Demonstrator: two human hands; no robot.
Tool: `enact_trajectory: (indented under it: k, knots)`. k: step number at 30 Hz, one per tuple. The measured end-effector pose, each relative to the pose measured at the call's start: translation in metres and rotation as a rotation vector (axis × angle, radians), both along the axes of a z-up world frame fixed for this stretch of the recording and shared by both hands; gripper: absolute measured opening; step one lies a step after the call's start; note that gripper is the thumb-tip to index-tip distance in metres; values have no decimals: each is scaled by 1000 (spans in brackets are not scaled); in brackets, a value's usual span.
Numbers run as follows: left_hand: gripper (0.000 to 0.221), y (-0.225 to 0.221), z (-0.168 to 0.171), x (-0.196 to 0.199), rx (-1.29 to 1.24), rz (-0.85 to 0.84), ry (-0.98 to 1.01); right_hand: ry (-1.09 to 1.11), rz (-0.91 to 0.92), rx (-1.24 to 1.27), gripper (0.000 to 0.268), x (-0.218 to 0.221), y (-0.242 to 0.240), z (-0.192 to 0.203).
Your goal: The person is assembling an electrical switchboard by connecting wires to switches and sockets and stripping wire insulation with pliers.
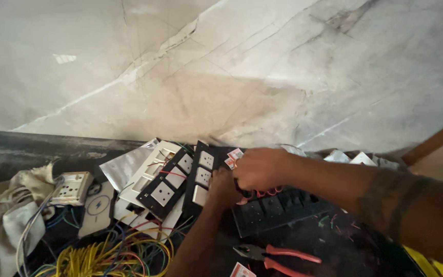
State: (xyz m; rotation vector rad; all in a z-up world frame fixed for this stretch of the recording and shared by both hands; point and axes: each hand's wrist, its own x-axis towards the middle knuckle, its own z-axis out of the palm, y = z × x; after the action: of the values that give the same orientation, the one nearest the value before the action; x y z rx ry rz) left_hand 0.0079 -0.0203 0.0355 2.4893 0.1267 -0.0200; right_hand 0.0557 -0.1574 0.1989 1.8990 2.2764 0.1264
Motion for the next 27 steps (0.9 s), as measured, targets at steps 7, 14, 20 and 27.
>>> enact_trajectory:
  k: [7, 14, 20, 27]
  knots:
    - [79, 3, -15, 0, -53, 2, -51, -140, -39, -501, 9, -7, 36, 19]
    - [82, -1, -15, 4, -68, 18, -45, 27, -368, -226, 16, -19, 48, 24]
    - [86, -2, -23, 3, -83, -23, -132, 110, -801, -153, 17, -36, 48, 15]
    - [65, -9, -9, -25, -140, 107, -197, 28, -643, -42, 12, -37, 28, 9]
